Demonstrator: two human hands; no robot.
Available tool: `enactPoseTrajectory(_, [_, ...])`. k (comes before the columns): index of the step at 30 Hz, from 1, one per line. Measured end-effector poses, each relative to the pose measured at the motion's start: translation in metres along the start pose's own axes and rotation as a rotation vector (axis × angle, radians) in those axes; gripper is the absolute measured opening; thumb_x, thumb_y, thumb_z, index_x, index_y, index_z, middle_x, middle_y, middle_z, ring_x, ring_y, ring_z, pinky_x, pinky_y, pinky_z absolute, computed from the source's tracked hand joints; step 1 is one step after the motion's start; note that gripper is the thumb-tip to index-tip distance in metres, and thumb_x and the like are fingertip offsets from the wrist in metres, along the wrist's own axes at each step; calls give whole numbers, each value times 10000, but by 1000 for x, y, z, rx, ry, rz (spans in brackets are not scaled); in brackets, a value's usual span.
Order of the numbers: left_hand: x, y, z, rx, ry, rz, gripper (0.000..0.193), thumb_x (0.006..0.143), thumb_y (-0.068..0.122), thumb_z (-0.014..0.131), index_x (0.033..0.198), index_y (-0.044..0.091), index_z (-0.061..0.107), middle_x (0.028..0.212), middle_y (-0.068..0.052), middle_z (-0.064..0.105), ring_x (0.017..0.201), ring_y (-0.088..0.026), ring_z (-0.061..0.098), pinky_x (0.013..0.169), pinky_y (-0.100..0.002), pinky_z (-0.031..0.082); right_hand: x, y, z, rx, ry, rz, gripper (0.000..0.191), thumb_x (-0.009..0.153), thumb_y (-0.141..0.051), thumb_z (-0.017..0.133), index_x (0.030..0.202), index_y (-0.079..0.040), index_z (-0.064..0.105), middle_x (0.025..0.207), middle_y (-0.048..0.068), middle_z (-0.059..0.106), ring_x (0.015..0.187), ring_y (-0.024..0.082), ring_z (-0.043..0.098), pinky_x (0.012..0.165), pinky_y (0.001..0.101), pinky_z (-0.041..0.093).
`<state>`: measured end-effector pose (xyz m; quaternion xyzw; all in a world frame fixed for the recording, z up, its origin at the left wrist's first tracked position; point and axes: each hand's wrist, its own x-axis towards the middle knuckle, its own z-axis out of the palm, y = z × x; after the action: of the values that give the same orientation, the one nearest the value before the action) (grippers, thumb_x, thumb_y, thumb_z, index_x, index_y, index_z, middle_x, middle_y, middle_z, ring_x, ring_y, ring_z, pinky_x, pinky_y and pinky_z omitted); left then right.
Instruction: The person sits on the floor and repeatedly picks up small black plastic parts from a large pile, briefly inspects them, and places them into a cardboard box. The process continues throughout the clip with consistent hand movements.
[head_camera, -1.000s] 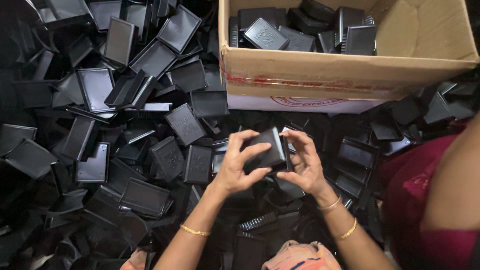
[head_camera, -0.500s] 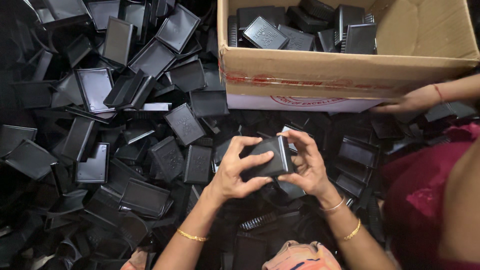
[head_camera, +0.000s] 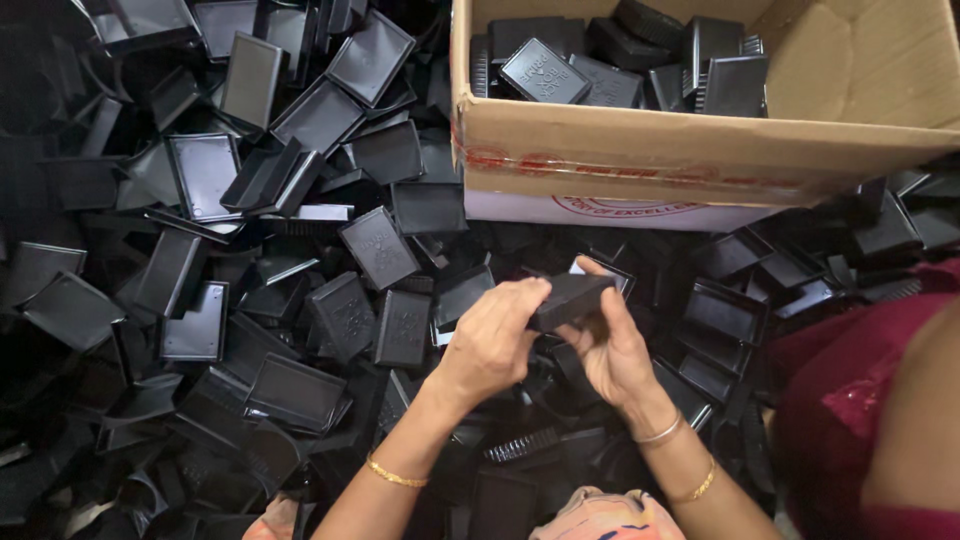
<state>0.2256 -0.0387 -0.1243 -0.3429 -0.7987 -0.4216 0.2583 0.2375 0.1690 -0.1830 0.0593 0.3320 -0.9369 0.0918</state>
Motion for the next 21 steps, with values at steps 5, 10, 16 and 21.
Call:
enactPoseTrajectory(5, [0, -1, -22, -297, -117, -340, 435, 837, 55, 809, 1238, 63, 640, 1105, -146, 720, 1014, -320, 732, 888, -365, 574, -13, -36, 28, -915, -259, -378, 371, 968, -176, 697, 1291, -10, 618, 1217, 114, 667, 1136, 259, 630, 1023, 380, 515])
enactPoseTrajectory(10, [17, -48, -54, -114, 60, -372, 342, 903, 60, 747, 1232, 55, 657, 1138, -145, 707, 1030, -266, 726, 914, -357, 580, 4, -106, 96, -1403, -78, -1259, 190, 1012, -37, 572, 1189, 18, 613, 1139, 153, 682, 1096, 264, 668, 1034, 365, 525])
enactPoseTrajectory(16, [45, -117, -40, 747, -204, -100, 684, 571, 204, 827, 1205, 16, 650, 1348, -291, 553, 1295, -441, 497, 1047, -546, 402, 40, -106, 128, -1571, -14, -1377, 300, 1022, -74, 773, 1226, -73, 553, 1184, 108, 658, 1145, 296, 596, 1088, 405, 460])
enactPoseTrajectory(21, [33, -130, -39, 874, -371, -150, 549, 580, 225, 840, 1094, 104, 690, 1370, -260, 496, 1260, -432, 477, 1045, -610, 379, 64, 15, 91, -1775, -739, -690, 500, 793, -252, 807, 1190, -18, 615, 1412, 242, 509, 1334, 448, 469, 1103, 546, 393])
